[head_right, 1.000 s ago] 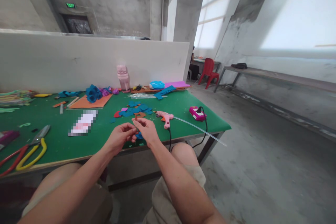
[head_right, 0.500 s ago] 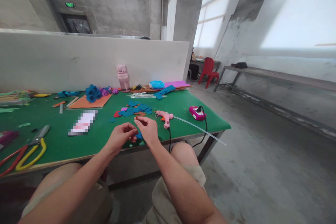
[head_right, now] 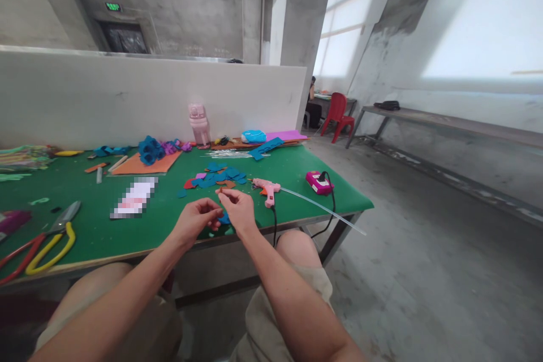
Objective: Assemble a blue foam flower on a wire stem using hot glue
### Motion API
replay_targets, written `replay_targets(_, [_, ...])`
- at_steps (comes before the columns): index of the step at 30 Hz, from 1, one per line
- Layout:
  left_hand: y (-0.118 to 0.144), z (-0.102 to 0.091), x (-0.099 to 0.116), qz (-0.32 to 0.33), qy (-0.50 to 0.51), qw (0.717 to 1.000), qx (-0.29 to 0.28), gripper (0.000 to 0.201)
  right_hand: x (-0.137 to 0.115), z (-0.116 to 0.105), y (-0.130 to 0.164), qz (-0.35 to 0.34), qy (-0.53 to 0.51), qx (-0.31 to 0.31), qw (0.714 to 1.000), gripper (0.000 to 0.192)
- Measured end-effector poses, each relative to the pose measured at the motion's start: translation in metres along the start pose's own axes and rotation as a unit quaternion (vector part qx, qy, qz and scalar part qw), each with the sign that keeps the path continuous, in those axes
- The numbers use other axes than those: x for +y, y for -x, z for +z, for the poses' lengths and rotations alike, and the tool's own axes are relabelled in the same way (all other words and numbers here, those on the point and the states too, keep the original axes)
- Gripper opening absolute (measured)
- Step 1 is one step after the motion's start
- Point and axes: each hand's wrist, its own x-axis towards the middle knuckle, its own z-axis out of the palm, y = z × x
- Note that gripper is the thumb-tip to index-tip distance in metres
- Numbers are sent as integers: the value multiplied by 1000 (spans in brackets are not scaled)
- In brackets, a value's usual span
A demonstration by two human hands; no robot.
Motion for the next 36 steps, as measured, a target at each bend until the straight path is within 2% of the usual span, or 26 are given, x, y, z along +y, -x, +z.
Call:
replay_targets(5, [-1,-1,-1,-2,12,1000,-1,24,-8,0,2,13,-7,-13,1000,24])
replay_targets(9, [-2,-3,-2,-7,28,1000,-4,25,-11,-3,1,16,-16,-13,1000,36])
replay_targets(12, [-3,-5,-4,-8,53,998,-14,25,-9,-5,-1,52,-43,-16,998,43])
replay_targets(16, [-2,-6,-3,-21,115,991,-64,25,-6,-6,-3,119,-69,-57,989,46])
replay_targets(19, [-1,-5,-1,-27,126,989,-75,24,-7,-5,-2,134,-86,-74,984,47])
replay_targets(29, [-3,-7,-7,-13,94,994,-53,26,-9,-4,0,64,-77,-100,990,41])
replay_targets(36, [-4,-4,-7,5,22,999,-42,25,-4,-2,0,18,-22,-47,998,25])
